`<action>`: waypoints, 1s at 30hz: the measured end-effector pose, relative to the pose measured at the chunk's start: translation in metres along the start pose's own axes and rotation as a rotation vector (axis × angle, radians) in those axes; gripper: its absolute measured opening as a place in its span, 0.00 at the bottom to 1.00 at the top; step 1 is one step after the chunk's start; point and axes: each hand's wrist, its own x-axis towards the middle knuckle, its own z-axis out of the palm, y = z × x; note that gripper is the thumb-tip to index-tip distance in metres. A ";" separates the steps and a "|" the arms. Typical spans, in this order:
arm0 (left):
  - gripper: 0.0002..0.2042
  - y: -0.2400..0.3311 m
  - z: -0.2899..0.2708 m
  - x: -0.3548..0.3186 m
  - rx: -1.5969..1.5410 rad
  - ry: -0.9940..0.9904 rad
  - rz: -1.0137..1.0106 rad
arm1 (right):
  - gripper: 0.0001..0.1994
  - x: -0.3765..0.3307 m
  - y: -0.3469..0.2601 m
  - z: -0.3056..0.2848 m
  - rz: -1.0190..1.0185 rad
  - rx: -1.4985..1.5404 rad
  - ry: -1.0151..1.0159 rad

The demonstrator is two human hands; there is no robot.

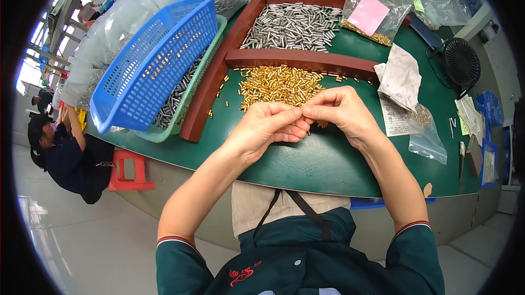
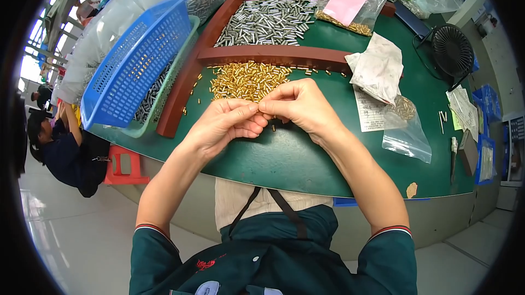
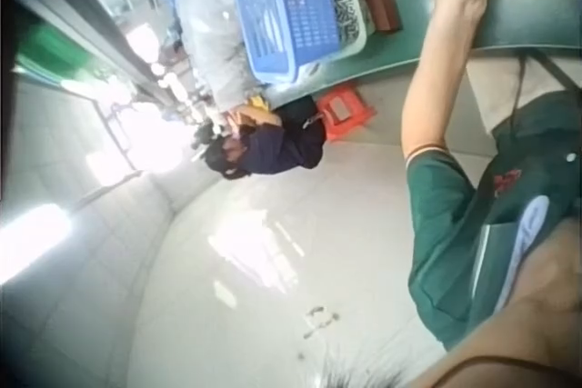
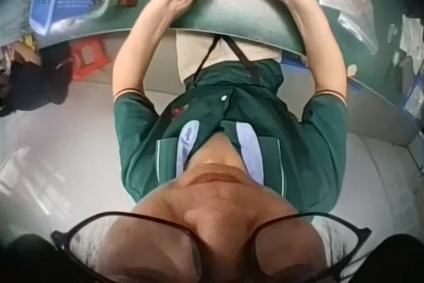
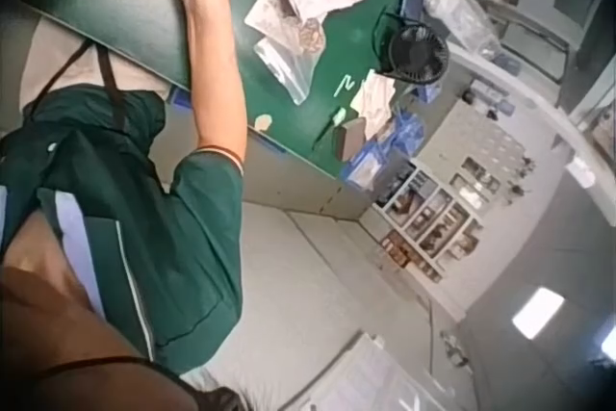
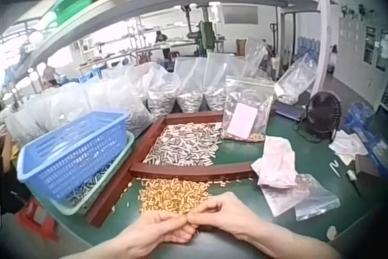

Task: Assembling small gold and silver metal hardware components by hand at a workstation.

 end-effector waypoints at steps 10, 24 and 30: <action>0.12 0.004 0.000 -0.002 -0.140 -0.065 -0.111 | 0.08 0.003 0.001 -0.010 0.215 0.267 -0.082; 0.12 0.001 -0.001 -0.002 -0.249 -0.077 -0.127 | 0.06 0.006 0.006 -0.014 0.272 0.466 -0.139; 0.13 -0.001 -0.001 -0.001 -0.236 -0.078 -0.109 | 0.06 0.005 0.005 -0.013 0.274 0.423 -0.108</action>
